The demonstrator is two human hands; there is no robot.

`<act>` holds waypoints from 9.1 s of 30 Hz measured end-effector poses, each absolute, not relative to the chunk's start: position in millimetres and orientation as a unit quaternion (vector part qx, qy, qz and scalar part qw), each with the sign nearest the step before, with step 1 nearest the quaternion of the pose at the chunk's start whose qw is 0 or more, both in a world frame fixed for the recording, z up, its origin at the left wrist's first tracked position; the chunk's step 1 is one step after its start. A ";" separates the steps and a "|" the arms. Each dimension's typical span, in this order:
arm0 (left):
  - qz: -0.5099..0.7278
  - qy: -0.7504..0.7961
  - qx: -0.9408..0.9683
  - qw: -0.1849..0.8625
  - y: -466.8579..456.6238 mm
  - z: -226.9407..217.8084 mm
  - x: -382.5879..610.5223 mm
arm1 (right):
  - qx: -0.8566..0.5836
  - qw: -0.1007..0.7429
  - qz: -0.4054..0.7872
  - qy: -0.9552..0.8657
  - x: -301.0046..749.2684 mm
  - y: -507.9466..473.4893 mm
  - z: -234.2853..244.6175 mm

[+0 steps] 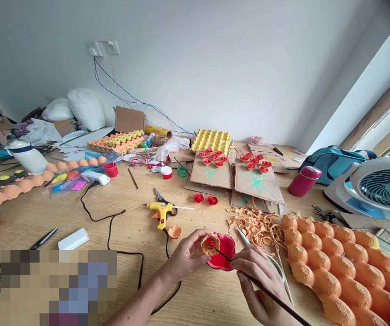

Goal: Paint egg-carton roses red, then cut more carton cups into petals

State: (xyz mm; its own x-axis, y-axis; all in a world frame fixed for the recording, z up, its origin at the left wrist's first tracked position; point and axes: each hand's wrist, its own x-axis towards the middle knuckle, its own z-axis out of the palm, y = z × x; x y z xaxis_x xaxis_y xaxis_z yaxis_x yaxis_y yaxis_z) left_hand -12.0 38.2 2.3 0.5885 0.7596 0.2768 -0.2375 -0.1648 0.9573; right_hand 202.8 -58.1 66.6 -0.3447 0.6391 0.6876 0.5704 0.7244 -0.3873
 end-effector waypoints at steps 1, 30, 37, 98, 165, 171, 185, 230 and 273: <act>0.405 0.207 0.651 0.608 38.0 2.7 -12.2 | -0.370 0.439 0.037 -0.818 202.5 -57.8 67.4; 0.433 0.282 0.739 0.432 39.5 1.5 -13.0 | -0.479 0.385 0.009 -0.789 219.1 -50.3 43.6; 0.424 0.298 0.739 0.431 38.0 3.0 -13.1 | -0.484 0.393 -0.010 -0.782 217.0 -49.8 40.9; 0.389 0.284 0.764 0.429 30.5 9.8 -9.8 | -0.408 0.481 0.110 -0.768 208.1 -59.3 52.7; 0.414 0.374 0.725 0.405 29.5 7.2 -2.7 | -0.389 0.453 0.068 -0.799 195.7 -58.3 44.8; 0.397 0.354 0.705 0.469 32.1 5.1 -1.7 | -0.408 0.476 0.040 -0.778 198.7 -56.5 53.1; 0.396 0.343 0.685 0.506 31.8 11.7 -2.3 | -0.427 0.464 0.052 -0.774 198.2 -56.9 54.8; 0.455 0.360 0.634 0.511 36.1 2.8 -4.0 | -0.470 0.438 0.018 -0.766 211.5 -50.7 30.1; 0.434 0.334 0.602 0.582 28.0 1.9 -0.9 | -0.357 0.431 -0.051 -0.827 178.9 -64.2 48.1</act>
